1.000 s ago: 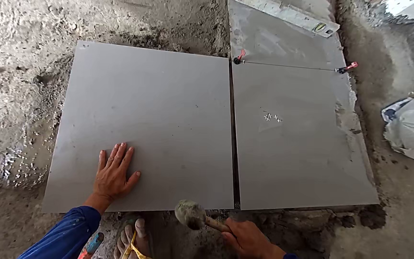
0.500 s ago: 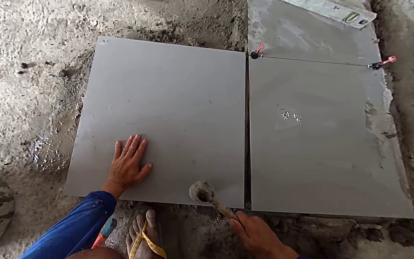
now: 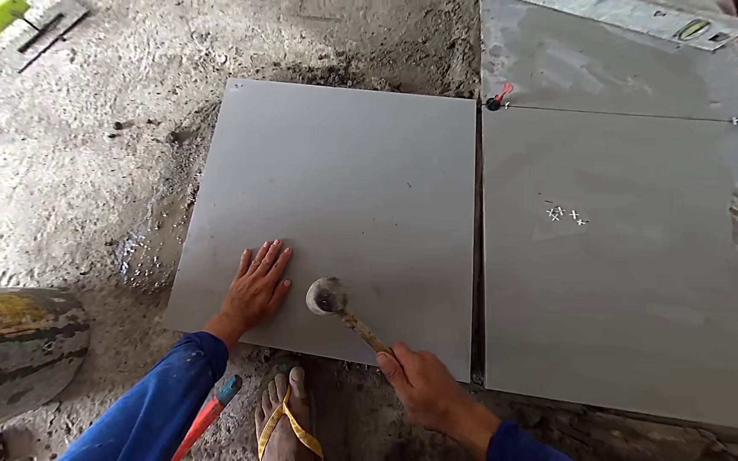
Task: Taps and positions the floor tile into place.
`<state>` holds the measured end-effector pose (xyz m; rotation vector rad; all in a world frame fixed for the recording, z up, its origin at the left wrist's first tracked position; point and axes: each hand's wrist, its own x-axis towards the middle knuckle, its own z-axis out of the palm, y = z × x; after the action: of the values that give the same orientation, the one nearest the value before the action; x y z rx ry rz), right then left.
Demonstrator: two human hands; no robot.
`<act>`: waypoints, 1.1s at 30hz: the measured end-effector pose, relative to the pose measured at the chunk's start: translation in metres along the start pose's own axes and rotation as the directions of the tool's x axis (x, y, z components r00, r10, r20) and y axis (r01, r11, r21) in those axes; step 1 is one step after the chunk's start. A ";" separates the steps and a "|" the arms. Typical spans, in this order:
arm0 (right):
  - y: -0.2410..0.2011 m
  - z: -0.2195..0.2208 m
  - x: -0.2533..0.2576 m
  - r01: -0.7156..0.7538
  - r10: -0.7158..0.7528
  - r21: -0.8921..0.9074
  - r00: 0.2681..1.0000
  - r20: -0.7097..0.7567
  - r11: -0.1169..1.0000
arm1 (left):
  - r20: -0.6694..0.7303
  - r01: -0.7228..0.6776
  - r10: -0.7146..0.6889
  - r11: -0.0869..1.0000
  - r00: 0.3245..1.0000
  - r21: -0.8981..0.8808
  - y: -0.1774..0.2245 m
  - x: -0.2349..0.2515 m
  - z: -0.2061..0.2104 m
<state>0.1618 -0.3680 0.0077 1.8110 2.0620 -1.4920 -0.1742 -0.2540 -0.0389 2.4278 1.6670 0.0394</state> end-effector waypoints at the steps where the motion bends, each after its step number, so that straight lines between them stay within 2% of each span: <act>1: 0.006 -0.003 -0.002 0.035 -0.036 -0.021 0.999 -0.023 0.999 | -0.067 -0.049 0.045 0.998 0.997 -0.051 -0.020 -0.014 0.021; 3: 0.017 -0.022 -0.001 -0.009 0.018 -0.103 0.996 0.084 0.995 | 0.097 -0.016 0.020 0.999 0.995 -0.043 -0.042 -0.042 0.010; 4: 0.023 -0.032 0.000 0.007 0.006 -0.144 0.996 0.087 0.990 | 0.186 0.020 -0.016 1.000 0.982 -0.020 -0.049 -0.057 -0.005; 7: 0.039 -0.043 0.000 0.192 -0.206 -0.165 0.976 -0.070 0.967 | 0.452 0.095 -0.113 0.993 0.885 0.064 -0.062 -0.089 -0.064; 8: 0.044 -0.043 0.002 0.209 -0.226 -0.173 0.971 -0.083 0.962 | 0.503 0.091 -0.130 0.991 0.855 0.101 -0.064 -0.096 -0.082; 10: 0.036 -0.047 0.010 0.083 -0.078 -0.174 0.996 0.038 0.981 | 0.575 0.092 -0.176 0.981 0.799 0.172 -0.062 -0.097 -0.116; 11: 0.027 -0.045 0.016 0.061 -0.055 -0.157 0.998 0.041 0.986 | 0.590 0.101 -0.200 0.975 0.782 0.198 -0.059 -0.094 -0.130; 14: -0.004 -0.022 0.036 0.128 -0.132 -0.056 0.989 -0.069 0.990 | 0.630 0.122 -0.261 0.959 0.731 0.256 -0.051 -0.068 -0.153; 17: -0.045 -0.012 0.059 0.002 0.003 -0.052 0.997 0.081 0.999 | 0.629 0.144 -0.330 0.933 0.704 0.329 -0.053 -0.037 -0.147; 20: -0.084 0.013 0.074 0.035 -0.036 0.004 0.998 0.056 0.999 | 0.582 0.191 -0.415 0.893 0.699 0.407 -0.086 -0.031 -0.141; 23: -0.111 0.038 0.093 0.009 -0.008 -0.012 0.994 0.107 1.000 | 0.548 0.272 -0.497 0.855 0.673 0.442 -0.124 -0.045 -0.132; 25: -0.130 0.053 0.105 0.055 -0.056 0.014 0.996 0.075 0.998 | 0.525 0.341 -0.524 0.847 0.671 0.408 -0.141 -0.053 -0.127; 27: -0.146 0.066 0.115 0.048 -0.049 0.010 0.993 0.111 0.999 | 0.517 0.385 -0.528 0.848 0.674 0.364 -0.151 -0.063 -0.122; 31: -0.163 0.080 0.114 0.065 -0.059 -0.042 0.991 0.122 0.997 | 0.509 0.400 -0.499 0.867 0.701 0.298 -0.161 -0.067 -0.116; 33: -0.155 0.080 0.106 0.018 -0.002 -0.088 0.984 0.176 0.996 | 0.498 0.384 -0.463 0.886 0.733 0.260 -0.163 -0.062 -0.109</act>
<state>-0.0364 -0.3190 0.0005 1.5782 2.0221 -1.4772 -0.3611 -0.2388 0.0449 1.8015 1.9120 -0.7927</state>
